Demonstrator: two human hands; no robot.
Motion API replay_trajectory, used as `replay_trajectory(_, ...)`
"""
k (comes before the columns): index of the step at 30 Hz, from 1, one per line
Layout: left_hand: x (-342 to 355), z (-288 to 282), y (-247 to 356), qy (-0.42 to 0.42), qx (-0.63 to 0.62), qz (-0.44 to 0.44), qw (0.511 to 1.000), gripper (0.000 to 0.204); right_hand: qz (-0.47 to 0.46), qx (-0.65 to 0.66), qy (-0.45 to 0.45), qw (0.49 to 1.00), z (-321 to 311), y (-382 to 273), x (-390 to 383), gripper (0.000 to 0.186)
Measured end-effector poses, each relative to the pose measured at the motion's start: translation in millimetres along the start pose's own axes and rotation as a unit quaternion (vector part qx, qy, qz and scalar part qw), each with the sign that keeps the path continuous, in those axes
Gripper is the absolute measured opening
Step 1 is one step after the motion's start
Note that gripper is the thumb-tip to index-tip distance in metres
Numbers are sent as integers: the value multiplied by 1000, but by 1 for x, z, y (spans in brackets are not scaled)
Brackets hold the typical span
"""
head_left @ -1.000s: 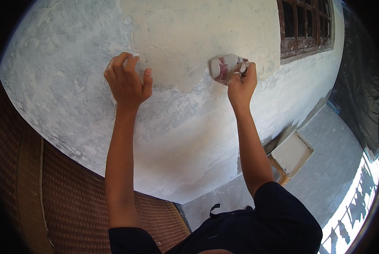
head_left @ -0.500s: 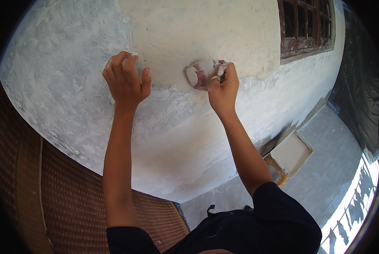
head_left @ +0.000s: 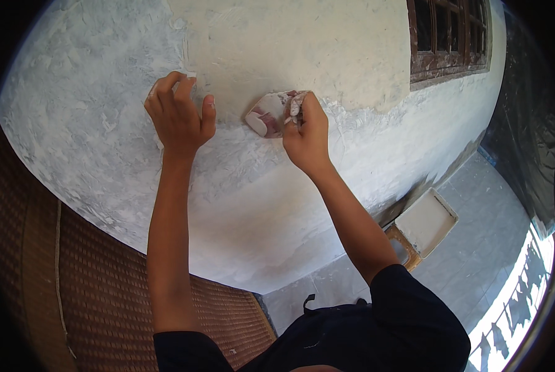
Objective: The person applies a smooth layer of wall putty to a concrete wall using a putty knife, spreading the putty from a putty tray onto the wall.
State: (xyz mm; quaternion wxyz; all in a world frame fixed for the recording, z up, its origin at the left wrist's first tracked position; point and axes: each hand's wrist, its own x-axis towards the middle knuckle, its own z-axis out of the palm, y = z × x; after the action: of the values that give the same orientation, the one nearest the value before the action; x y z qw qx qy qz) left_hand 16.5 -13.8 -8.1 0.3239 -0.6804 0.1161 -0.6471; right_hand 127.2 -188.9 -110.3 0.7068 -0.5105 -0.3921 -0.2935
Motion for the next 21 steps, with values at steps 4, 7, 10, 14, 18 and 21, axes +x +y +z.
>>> replay_trajectory(4, -3, -4, -1, -40, 6, -5, 999, 37, 50, -22, 51, 997, -9, 27, 9, 24)
replay_trajectory(7, -1, 1, 1, -21, 8, -4, 1000, 36, 126, -24, 251, 960, -43, 32, 18, 22)
replay_trajectory(10, 0, 2, 1, -1, 9, -3, 1000, 35, 103, -8, 187, 977, -37, 17, 10, 22)
replay_trajectory(14, -1, -3, 2, -37, 4, -15, 999, 37, -5, 10, -2, 1000, 8, 6, -5, 22)
replay_trajectory(18, -2, -2, 0, -32, -1, -15, 999, 37, 95, -1, 114, 989, -11, 24, 10, 21)
replay_trajectory(21, -1, 2, 2, -2, 5, -10, 1000, 36, 112, -27, 229, 967, -38, 28, 17, 19)
